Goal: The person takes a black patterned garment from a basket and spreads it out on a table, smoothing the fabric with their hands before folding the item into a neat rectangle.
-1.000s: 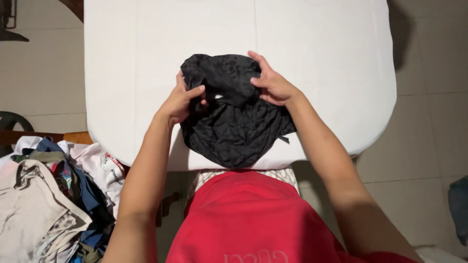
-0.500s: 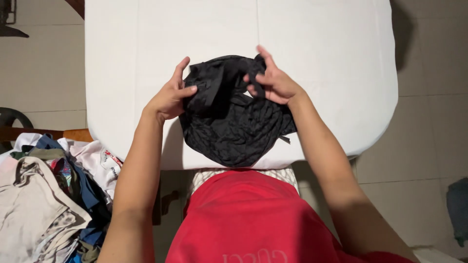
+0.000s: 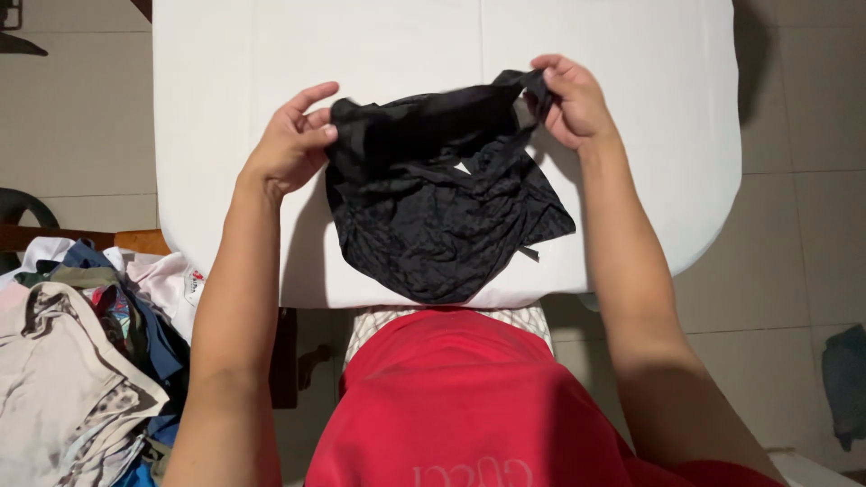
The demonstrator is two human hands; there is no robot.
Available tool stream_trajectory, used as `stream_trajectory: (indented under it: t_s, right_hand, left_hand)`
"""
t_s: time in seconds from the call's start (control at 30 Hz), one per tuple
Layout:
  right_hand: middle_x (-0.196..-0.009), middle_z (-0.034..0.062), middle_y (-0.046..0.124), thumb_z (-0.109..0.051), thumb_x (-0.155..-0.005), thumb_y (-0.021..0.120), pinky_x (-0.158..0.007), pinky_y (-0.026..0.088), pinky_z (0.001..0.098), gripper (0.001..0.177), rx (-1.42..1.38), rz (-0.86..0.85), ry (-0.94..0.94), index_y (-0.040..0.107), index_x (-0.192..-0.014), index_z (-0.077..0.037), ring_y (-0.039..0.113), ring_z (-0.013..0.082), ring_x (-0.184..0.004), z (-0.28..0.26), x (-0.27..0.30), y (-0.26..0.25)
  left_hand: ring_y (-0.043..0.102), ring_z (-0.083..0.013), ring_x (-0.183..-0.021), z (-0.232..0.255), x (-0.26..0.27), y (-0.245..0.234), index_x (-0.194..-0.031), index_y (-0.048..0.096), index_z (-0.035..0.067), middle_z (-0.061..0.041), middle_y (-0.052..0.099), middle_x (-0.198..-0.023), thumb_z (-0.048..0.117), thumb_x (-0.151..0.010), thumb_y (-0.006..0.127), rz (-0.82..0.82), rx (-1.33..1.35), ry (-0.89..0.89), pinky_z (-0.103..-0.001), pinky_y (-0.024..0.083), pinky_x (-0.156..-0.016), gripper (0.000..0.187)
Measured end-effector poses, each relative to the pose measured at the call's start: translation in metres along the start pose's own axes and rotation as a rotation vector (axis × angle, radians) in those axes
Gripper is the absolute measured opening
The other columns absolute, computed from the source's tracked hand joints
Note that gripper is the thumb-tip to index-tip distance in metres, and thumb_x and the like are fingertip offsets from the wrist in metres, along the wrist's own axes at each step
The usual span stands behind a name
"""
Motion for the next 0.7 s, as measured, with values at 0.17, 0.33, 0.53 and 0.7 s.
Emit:
stream_trajectory:
  t_s: [0.17,0.33,0.53,0.7]
  right_hand:
    - [-0.125,0.0190,0.066,0.015,-0.092,0.058,-0.103,0.062,0.0419,0.063,0.038,-0.029,-0.038,0.046,-0.152,-0.002,0.071,0.0276,-0.112,-0.022,0.014,0.034]
    - [-0.151,0.0167,0.048,0.019,-0.074,0.070,-0.104,0.056,0.0408,0.103,0.199,-0.128,-0.006,0.026,-0.162,-0.012,0.064,0.0260,-0.127,-0.018,0.021,0.067]
    - [-0.146,0.0101,0.055,0.014,-0.073,0.077,-0.106,0.057,0.0378,0.089,0.597,-0.204,0.075,0.047,-0.153,-0.010,0.062,0.0218,-0.128,-0.010,0.011,0.067]
    - [-0.115,0.0064,0.077,-0.005,-0.078,0.087,-0.097,0.052,0.0338,0.041,1.315,-0.217,0.147,0.077,-0.118,-0.007,0.069,0.0190,-0.107,-0.018,-0.006,0.049]
  left_hand:
    - [0.071,-0.0140,-0.090,-0.009,-0.009,-0.019,-0.149,0.049,0.009,-0.007,0.069,-0.120,-0.008,-0.099,0.061,0.076,0.067,0.017,-0.030,0.057,-0.073,0.054]
    - [0.067,-0.0123,-0.092,-0.011,-0.006,-0.006,-0.147,0.050,0.013,-0.005,0.062,-0.133,-0.006,-0.096,0.063,0.119,-0.103,-0.043,-0.029,0.057,-0.068,0.057]
    - [0.060,-0.0174,-0.096,-0.002,0.000,0.023,-0.147,0.048,0.017,-0.013,0.054,-0.135,-0.012,-0.079,0.074,0.014,-0.636,-0.164,-0.032,0.054,-0.083,0.079]
    - [0.066,-0.0130,-0.095,-0.004,-0.004,0.003,-0.137,0.061,0.015,-0.013,0.073,-0.111,-0.004,-0.086,0.070,-0.004,-0.934,-0.346,-0.032,0.056,-0.085,0.055]
Point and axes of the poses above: each hand's wrist, its own x-axis away from the middle knuckle, its own y-axis out of the palm, z = x × y, the point moved 9 cm from there along -x, towards the middle knuckle
